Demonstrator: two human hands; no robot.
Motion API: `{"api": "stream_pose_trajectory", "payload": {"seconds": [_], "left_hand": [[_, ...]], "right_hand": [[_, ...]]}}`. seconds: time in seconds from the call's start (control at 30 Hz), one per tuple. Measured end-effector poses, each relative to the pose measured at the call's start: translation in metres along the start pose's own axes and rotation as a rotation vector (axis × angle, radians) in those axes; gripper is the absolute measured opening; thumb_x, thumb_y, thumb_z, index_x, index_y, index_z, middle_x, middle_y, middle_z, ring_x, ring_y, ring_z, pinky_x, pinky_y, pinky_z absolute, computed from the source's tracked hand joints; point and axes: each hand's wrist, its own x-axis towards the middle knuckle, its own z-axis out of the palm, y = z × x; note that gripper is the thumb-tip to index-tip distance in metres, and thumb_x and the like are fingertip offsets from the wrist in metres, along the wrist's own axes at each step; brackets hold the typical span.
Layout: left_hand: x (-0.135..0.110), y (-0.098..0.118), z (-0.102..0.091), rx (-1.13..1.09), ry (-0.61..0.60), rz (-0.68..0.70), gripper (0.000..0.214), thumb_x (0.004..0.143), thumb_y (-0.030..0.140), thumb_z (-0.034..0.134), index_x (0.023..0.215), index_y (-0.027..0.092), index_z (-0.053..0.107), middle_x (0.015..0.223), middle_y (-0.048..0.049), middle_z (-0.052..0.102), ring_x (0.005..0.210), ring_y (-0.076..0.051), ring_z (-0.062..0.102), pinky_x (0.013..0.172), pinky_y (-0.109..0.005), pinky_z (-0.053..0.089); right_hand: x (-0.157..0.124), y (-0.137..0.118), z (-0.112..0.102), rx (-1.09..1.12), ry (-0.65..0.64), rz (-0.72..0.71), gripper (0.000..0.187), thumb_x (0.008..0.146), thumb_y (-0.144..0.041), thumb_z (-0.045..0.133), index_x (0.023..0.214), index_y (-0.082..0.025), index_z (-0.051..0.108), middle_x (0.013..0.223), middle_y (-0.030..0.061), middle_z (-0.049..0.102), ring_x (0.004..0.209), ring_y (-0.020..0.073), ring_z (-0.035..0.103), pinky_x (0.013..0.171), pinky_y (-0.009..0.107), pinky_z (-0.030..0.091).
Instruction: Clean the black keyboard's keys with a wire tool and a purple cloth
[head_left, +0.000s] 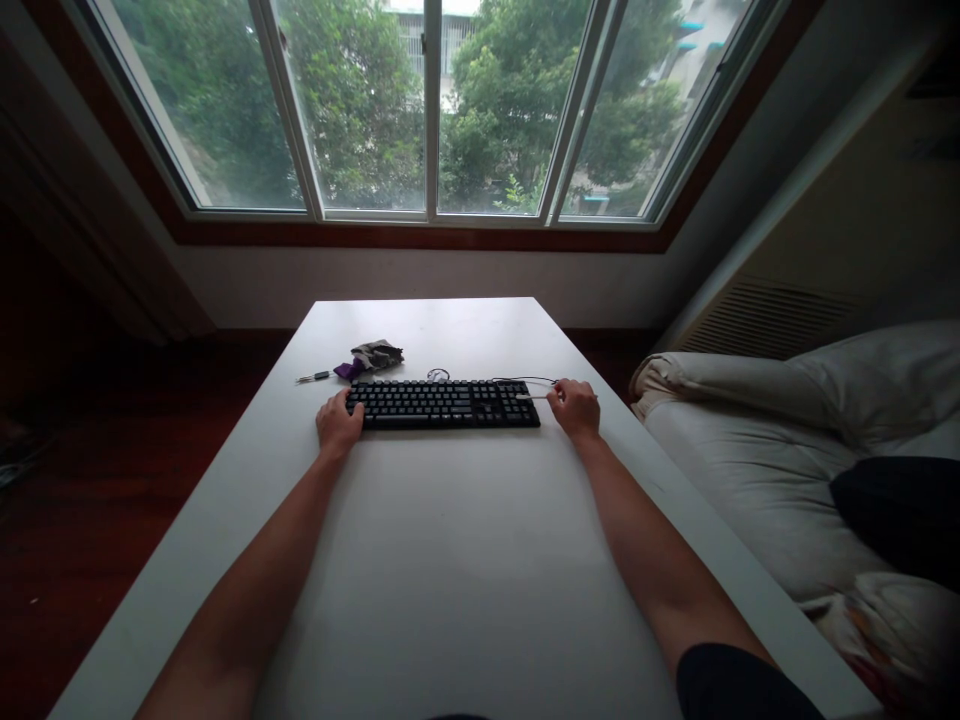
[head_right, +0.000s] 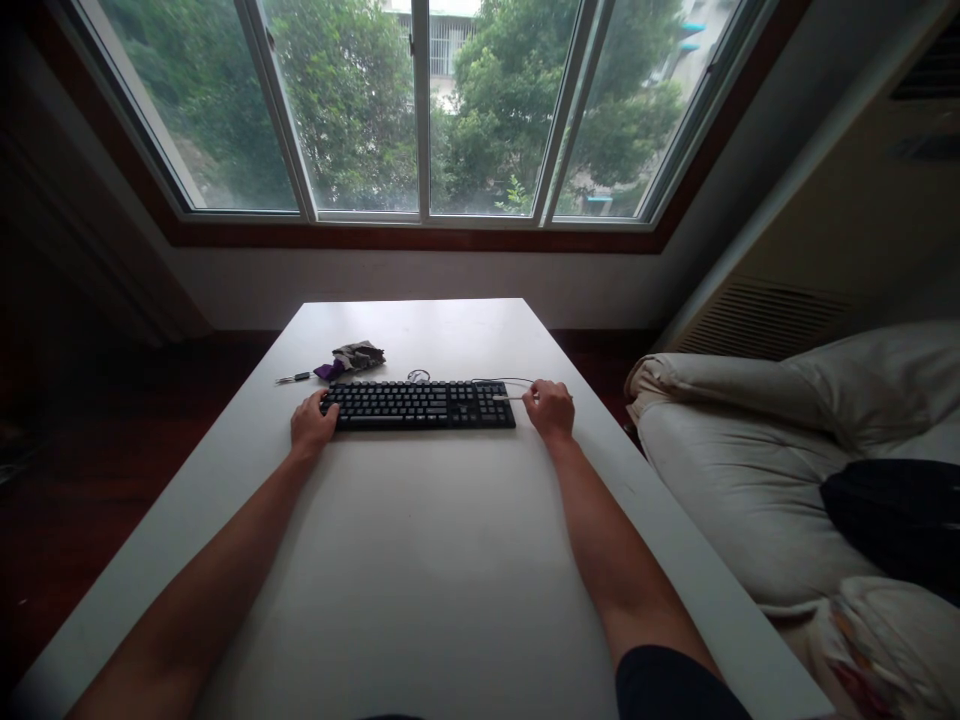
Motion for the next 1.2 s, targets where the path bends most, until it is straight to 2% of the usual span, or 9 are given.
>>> {"api": "stream_pose_trajectory", "payload": {"seconds": [0.23,0.5,0.6,0.8,1.03,1.2], "left_hand": [[0.000,0.000,0.002,-0.003,-0.005,-0.003,0.046,0.093,0.038,0.052,0.135,0.019,0.058,0.129,-0.0131,0.065,0.118,-0.031,0.059,0.106,-0.044,0.041],[0.000,0.000,0.000,0.001,0.004,0.004,0.047,0.092,0.038,0.053,0.134,0.019,0.058,0.125,-0.0134,0.066,0.115,-0.031,0.060,0.105,-0.044,0.043],[0.000,0.000,0.000,0.000,0.004,0.002,0.047,0.092,0.037,0.053,0.134,0.018,0.058,0.126,-0.0135,0.066,0.115,-0.031,0.060,0.105,-0.044,0.042],[0.000,0.002,-0.001,0.008,-0.008,0.002,0.046,0.093,0.038,0.052,0.135,0.020,0.058,0.128,-0.0131,0.065,0.116,-0.031,0.059,0.105,-0.044,0.042],[0.000,0.000,0.000,0.004,-0.008,0.000,0.047,0.092,0.038,0.052,0.135,0.019,0.058,0.127,-0.0136,0.065,0.115,-0.031,0.060,0.105,-0.044,0.042],[0.000,-0.001,0.001,-0.001,0.001,0.008,0.047,0.092,0.038,0.052,0.134,0.019,0.058,0.127,-0.0139,0.065,0.115,-0.031,0.060,0.104,-0.044,0.042]], "right_hand": [[-0.004,-0.022,0.007,0.159,-0.081,-0.095,0.022,0.095,-0.029,0.047,0.093,-0.021,0.067,0.087,0.0089,0.068,0.086,0.0262,0.055,0.080,0.038,0.039],[-0.001,0.000,0.010,0.155,-0.013,0.086,0.011,0.086,-0.022,0.052,0.090,-0.021,0.062,0.087,0.0084,0.063,0.081,0.0245,0.054,0.073,0.035,0.041],[-0.004,-0.005,0.008,0.188,-0.030,0.069,0.011,0.089,-0.025,0.052,0.091,-0.021,0.061,0.091,0.0087,0.064,0.081,0.0242,0.056,0.073,0.035,0.042],[-0.003,-0.024,0.009,0.306,-0.070,-0.067,0.015,0.093,-0.030,0.050,0.095,-0.021,0.062,0.097,0.0090,0.065,0.086,0.0242,0.059,0.081,0.036,0.045],[-0.002,-0.006,0.012,0.220,-0.012,0.083,0.012,0.086,-0.023,0.052,0.092,-0.021,0.062,0.096,0.0091,0.063,0.083,0.0242,0.056,0.077,0.036,0.044],[-0.004,-0.012,0.010,0.255,-0.016,0.024,0.017,0.091,-0.029,0.052,0.097,-0.021,0.065,0.100,0.0098,0.063,0.090,0.0261,0.058,0.083,0.039,0.046]]}}
